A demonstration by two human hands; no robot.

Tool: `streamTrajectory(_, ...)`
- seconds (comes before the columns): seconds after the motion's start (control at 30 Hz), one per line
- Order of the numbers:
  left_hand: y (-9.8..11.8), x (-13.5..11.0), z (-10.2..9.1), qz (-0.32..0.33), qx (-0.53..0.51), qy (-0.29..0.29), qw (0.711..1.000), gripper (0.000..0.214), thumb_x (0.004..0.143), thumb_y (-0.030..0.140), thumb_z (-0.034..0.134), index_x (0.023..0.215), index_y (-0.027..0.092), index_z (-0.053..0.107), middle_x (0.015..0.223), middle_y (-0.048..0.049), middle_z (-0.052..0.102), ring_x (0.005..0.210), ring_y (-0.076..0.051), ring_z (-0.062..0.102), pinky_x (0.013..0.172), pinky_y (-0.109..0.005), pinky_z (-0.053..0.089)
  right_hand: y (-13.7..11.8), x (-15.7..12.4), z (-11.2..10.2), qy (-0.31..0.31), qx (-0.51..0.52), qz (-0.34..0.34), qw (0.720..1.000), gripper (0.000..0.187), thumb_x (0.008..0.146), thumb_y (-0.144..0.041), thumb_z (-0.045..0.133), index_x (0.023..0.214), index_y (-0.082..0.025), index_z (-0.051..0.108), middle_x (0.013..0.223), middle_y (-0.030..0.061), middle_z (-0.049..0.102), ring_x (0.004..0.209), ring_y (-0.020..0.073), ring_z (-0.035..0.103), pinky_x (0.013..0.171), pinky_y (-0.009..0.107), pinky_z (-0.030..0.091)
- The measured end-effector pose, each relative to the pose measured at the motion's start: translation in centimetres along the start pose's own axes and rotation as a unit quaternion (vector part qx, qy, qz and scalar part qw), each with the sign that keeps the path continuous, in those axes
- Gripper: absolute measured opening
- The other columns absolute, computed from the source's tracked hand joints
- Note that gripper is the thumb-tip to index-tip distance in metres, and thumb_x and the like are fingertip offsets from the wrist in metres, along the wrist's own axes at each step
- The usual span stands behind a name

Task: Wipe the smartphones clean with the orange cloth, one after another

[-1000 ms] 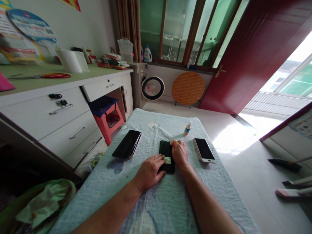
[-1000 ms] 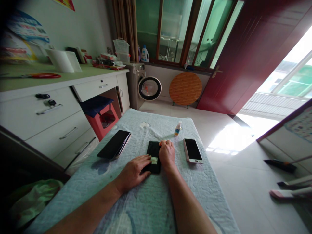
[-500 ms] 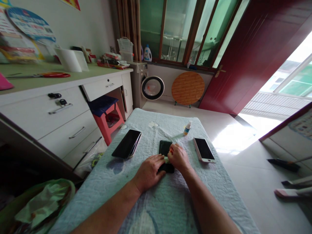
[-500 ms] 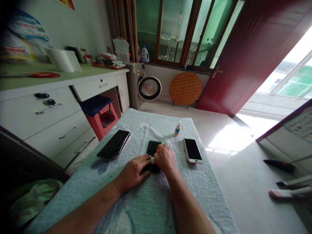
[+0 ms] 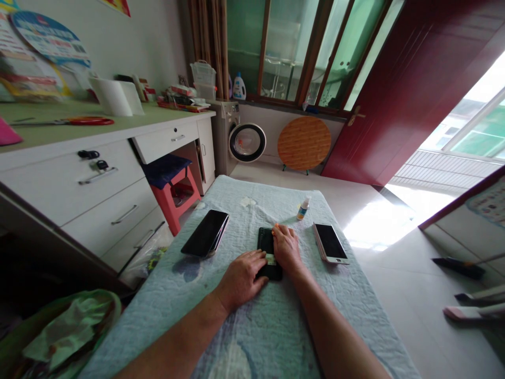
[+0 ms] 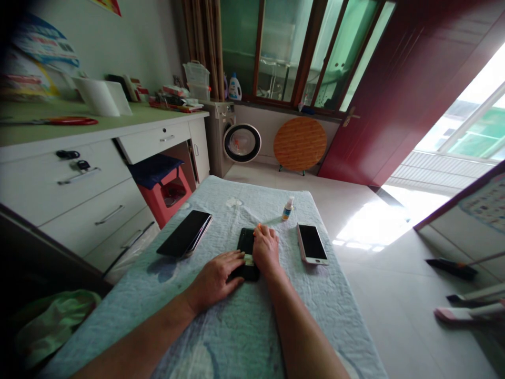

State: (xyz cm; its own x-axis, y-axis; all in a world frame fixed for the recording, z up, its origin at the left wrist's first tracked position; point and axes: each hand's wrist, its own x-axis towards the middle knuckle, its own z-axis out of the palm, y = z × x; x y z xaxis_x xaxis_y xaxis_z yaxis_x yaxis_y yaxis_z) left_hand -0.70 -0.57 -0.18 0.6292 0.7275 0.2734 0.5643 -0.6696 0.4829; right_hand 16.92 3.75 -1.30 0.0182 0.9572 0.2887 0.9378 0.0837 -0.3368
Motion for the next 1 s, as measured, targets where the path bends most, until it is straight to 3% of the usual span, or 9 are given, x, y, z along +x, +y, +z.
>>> streamTrajectory(0.2, 0.0, 0.0, 0.0, 0.009, -0.010, 0.008, 1.000, 0.041, 0.077, 0.024, 0.066, 0.117, 0.019, 0.059, 0.126, -0.0102, 0.061, 0.120, -0.026, 0.053, 0.105, -0.043, 0.039, -0.8, -0.2, 0.1, -0.033, 0.011, -0.057, 0.998, 0.039, 0.090, -0.020, 0.043, 0.127, -0.021, 0.055, 0.133, 0.0060, 0.054, 0.120, 0.0207, 0.043, 0.102, 0.032, 0.027)
streamTrajectory(0.47, 0.4, 0.1, -0.4, 0.014, -0.036, 0.004, 0.999, 0.044, 0.077, 0.020, 0.064, 0.121, 0.022, 0.056, 0.125, -0.0071, 0.060, 0.117, -0.025, 0.054, 0.104, -0.040, 0.040, -1.4, -0.1, -0.5, -0.113, 0.024, -0.135, 0.984, 0.039, 0.091, -0.022, 0.042, 0.128, -0.023, 0.057, 0.142, 0.0039, 0.047, 0.132, 0.0180, 0.036, 0.110, 0.035, 0.020)
streamTrajectory(0.7, 0.0, -0.1, 0.0, 0.013, -0.020, 0.008, 1.000, 0.044, 0.078, 0.023, 0.064, 0.121, 0.020, 0.057, 0.127, -0.0087, 0.060, 0.119, -0.025, 0.053, 0.106, -0.042, 0.039, -0.9, 0.1, -0.6, -0.107, 0.020, -0.088, 0.990, 0.041, 0.093, -0.026, 0.041, 0.133, -0.024, 0.051, 0.144, 0.0049, 0.044, 0.133, 0.0192, 0.035, 0.110, 0.039, 0.017)
streamTrajectory(1.0, -0.1, -0.1, 0.1, 0.003, 0.001, 0.001, 1.000, 0.040, 0.078, 0.024, 0.065, 0.117, 0.016, 0.060, 0.128, -0.0116, 0.060, 0.122, -0.026, 0.052, 0.106, -0.042, 0.039, 0.1, -0.2, -1.2, -0.059, -0.012, -0.026, 0.998, 0.039, 0.091, -0.024, 0.041, 0.128, -0.026, 0.055, 0.134, 0.0017, 0.054, 0.117, 0.0253, 0.042, 0.096, 0.037, 0.028)
